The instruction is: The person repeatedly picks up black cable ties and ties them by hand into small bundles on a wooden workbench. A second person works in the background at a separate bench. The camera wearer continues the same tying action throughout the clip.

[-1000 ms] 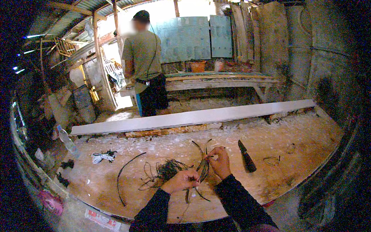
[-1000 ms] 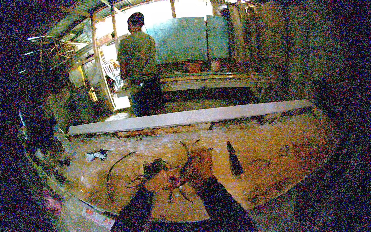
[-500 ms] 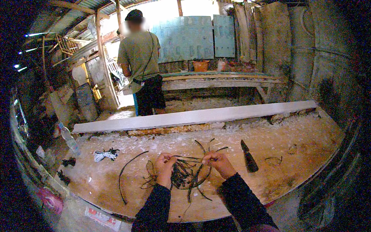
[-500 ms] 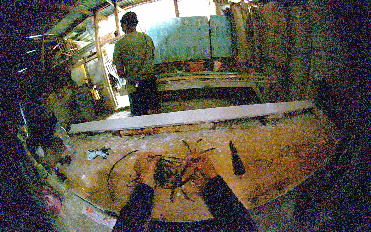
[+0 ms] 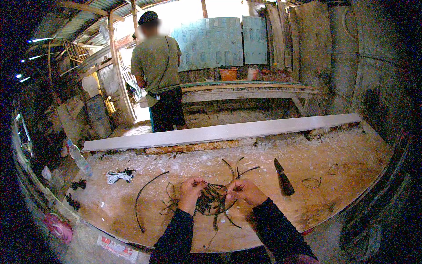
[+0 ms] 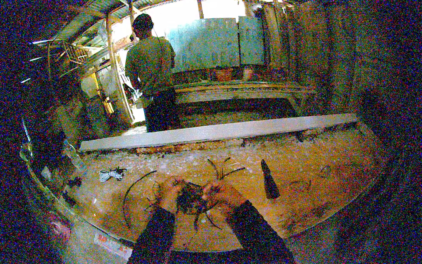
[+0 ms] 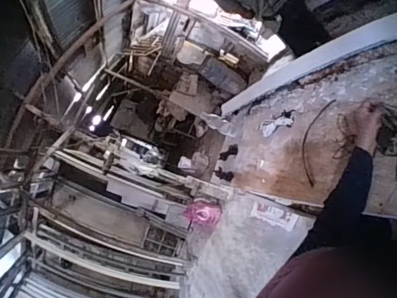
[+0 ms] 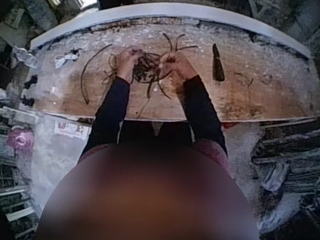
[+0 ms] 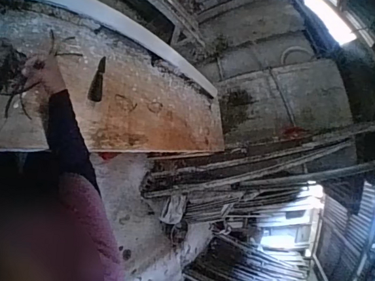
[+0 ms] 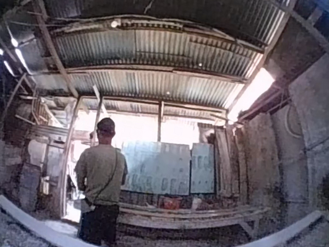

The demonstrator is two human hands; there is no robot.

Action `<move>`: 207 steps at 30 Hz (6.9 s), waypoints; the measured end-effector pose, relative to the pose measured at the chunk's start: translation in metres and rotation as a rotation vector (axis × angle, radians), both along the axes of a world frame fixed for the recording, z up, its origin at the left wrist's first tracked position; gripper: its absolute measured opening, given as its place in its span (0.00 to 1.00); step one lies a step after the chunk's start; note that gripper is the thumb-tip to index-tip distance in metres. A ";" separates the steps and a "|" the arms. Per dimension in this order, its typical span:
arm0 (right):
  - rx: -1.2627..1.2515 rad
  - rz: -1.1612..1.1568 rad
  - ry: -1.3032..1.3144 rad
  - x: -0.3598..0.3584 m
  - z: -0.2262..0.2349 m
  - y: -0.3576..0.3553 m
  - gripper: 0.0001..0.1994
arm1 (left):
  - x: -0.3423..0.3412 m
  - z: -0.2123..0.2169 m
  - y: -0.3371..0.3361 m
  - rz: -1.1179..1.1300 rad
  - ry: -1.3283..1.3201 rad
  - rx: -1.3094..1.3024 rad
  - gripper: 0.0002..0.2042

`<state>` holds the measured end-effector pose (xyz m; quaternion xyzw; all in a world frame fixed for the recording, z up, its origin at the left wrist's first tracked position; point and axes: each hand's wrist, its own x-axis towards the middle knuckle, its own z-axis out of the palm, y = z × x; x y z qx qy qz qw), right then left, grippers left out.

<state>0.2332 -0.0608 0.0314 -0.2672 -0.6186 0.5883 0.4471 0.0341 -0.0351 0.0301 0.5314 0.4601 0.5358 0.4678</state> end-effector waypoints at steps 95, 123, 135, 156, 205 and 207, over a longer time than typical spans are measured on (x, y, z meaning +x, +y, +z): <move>0.357 -0.847 -0.001 -0.010 -0.029 0.023 0.06 | 0.016 -0.017 -0.005 -0.535 0.287 0.241 0.06; 0.184 -0.785 -0.114 -0.006 -0.019 0.020 0.05 | 0.010 -0.008 -0.010 -0.680 -0.288 -0.223 0.08; 0.111 -0.552 -0.232 0.007 -0.019 0.022 0.02 | 0.010 -0.021 0.010 0.049 -0.041 0.205 0.06; 0.171 0.072 -0.094 -0.012 -0.002 0.001 0.05 | 0.000 -0.018 0.013 0.107 0.005 0.077 0.02; 0.263 -0.936 -0.249 0.009 -0.030 0.033 0.02 | 0.020 -0.026 -0.007 -0.520 0.153 0.041 0.09; 0.126 -0.822 -0.017 0.010 -0.029 0.028 0.03 | 0.020 -0.025 -0.011 -0.406 -0.096 -0.028 0.08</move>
